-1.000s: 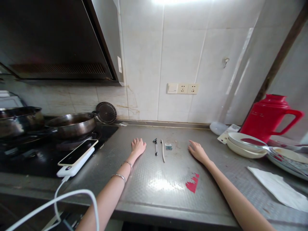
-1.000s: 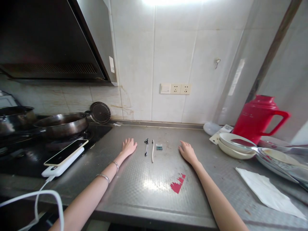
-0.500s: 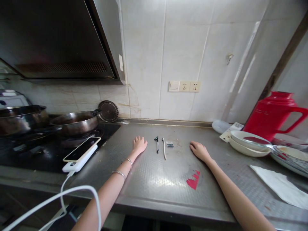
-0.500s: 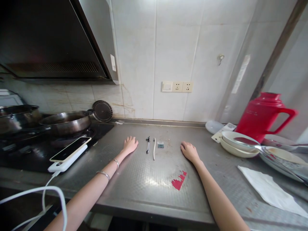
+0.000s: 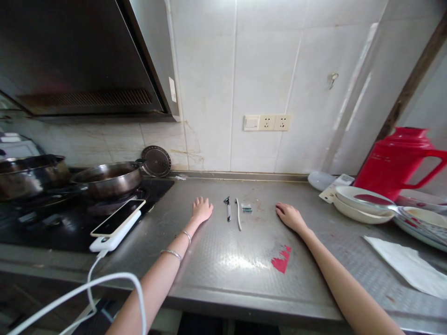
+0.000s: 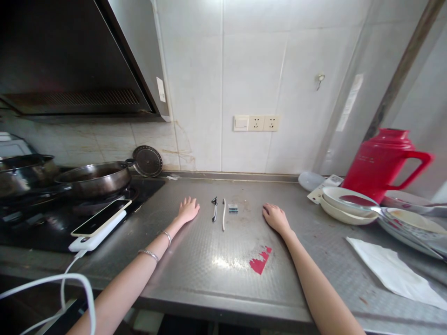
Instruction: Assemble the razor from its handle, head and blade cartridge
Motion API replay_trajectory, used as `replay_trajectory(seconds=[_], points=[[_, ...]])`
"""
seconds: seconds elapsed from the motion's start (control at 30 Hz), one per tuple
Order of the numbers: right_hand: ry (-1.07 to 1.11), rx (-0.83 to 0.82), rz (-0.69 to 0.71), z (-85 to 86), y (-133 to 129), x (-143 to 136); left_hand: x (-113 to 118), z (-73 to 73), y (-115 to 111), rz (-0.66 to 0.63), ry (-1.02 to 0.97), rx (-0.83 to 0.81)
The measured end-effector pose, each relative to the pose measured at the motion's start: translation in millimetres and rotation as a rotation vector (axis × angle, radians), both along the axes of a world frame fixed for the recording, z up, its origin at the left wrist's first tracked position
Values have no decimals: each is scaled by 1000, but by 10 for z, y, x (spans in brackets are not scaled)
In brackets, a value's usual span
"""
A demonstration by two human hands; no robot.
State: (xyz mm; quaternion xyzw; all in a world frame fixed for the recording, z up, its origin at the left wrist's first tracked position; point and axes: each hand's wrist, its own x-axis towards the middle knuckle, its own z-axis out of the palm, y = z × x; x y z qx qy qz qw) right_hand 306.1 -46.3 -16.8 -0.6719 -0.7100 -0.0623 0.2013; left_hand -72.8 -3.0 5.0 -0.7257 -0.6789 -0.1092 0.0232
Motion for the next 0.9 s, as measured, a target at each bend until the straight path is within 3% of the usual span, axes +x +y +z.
replay_trajectory(seconds=[0.23,0.33,0.47,0.6,0.77,0.9], points=[[-8,-8,-30,28,-23,-29,5,3,8,6,-30,-30],[-1,-10,-41,52,-38,-46,33,53,-24,16,-70,38],[11,0,-45,69,-48,-56,181,170,-95,-170,-70,140],[10,3,-36,54,-39,-45,460,265,-112,-265,-90,57],[48,15,-41,7,-17,-24,765,284,-57,-148,-56,-5],[39,8,-46,2,-10,-22,863,247,-11,-90,-17,1]])
